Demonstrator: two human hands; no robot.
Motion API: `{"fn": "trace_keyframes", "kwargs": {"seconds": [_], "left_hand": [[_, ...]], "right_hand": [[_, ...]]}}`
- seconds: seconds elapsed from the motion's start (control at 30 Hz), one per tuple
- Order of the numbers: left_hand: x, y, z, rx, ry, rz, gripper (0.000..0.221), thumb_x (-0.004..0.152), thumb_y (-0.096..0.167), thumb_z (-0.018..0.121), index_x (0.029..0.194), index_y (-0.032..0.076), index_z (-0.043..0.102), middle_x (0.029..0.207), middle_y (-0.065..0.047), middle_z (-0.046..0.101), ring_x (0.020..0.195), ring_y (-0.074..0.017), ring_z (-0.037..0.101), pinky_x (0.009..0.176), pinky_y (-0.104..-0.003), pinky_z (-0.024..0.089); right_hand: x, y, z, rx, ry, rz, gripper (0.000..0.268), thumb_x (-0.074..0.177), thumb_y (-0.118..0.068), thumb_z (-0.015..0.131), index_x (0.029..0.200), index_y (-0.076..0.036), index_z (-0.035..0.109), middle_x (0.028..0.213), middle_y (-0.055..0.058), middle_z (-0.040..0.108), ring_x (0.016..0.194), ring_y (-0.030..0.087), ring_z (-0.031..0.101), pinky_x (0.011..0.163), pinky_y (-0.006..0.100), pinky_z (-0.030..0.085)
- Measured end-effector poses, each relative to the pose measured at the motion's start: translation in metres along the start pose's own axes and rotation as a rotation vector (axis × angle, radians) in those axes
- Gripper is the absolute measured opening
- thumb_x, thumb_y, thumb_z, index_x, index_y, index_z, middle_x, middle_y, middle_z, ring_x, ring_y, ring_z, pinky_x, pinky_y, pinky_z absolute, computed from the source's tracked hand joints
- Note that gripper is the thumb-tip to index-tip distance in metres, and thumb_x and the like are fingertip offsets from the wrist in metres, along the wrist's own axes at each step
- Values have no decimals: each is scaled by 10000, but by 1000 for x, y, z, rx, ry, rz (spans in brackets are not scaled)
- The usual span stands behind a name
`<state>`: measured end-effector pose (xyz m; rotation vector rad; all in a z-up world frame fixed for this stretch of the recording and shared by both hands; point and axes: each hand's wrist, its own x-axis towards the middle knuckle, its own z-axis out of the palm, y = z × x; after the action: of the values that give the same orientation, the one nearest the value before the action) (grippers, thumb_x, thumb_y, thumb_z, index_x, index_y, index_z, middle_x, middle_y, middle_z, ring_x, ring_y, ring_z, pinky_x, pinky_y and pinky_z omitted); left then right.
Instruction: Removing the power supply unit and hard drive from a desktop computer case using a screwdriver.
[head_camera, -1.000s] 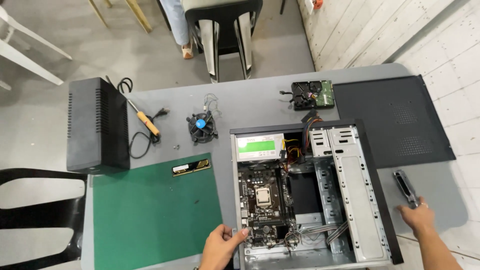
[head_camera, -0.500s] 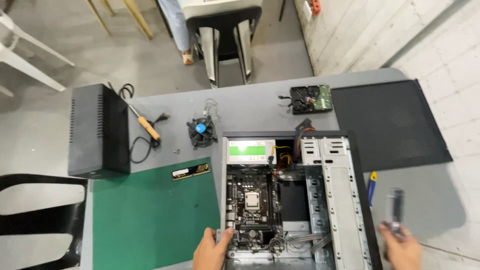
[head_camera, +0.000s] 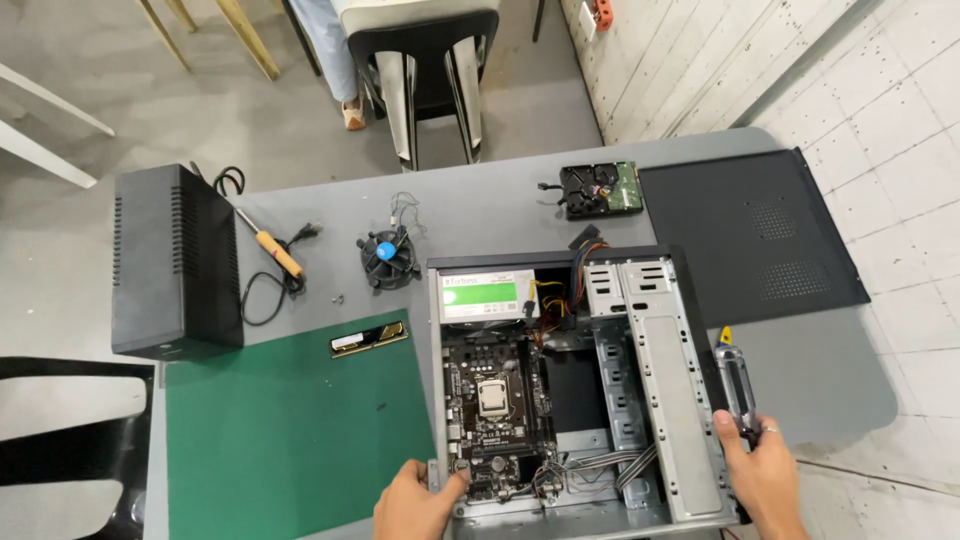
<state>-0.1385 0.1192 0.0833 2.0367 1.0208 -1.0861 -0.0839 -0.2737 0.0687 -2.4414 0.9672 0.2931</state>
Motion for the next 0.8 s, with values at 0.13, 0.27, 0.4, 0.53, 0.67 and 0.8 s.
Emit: {"fn": "trace_keyframes", "kwargs": {"seconds": [0.13,0.27,0.4,0.53,0.67,0.8], "left_hand": [[-24,-6,5,-140,67,7,677,677,789,691,704,203,352,632,28,292,605,-111,307,592,-261,238],[-71,4,-14,-191,98,129,587,733,731,705,685,211,439,580,70,366,568,-61,334,569,-232,280],[-126,26,-43,-146,179,246,496,652,668,832,671,245,573,488,111,443,507,-17,393,539,-162,366],[-134,36,-51,-147,274,408,516,502,735,831,644,284,623,460,150,505,511,-9,445,575,-121,445],[-139,58,-59,178,-67,443,564,736,876,554,855,325,531,661,196,551,676,17,536,667,-173,422],[-144,75,-79,244,-248,447,544,790,814,529,921,289,465,845,191,626,849,-25,569,819,-191,409]], "right_hand": [[18,12,-2,103,-47,-41,704,820,-550,581,1239,16,561,982,167,658,867,324,593,787,391,421],[43,28,17,275,-146,-102,498,811,-399,687,1065,19,600,859,135,591,785,246,517,711,336,380],[54,35,60,530,-262,-199,350,902,-308,614,1066,1,611,918,146,671,862,199,570,783,313,422],[54,43,112,563,-256,-161,394,901,-350,587,1101,-15,645,1053,157,675,1004,214,584,935,330,412],[22,18,120,542,-289,23,563,903,-412,520,1303,-19,572,1282,129,580,1227,210,483,1073,318,293],[0,-13,103,421,-318,238,756,848,-550,491,1433,-72,444,1443,137,457,1367,265,372,1125,346,227]]}}
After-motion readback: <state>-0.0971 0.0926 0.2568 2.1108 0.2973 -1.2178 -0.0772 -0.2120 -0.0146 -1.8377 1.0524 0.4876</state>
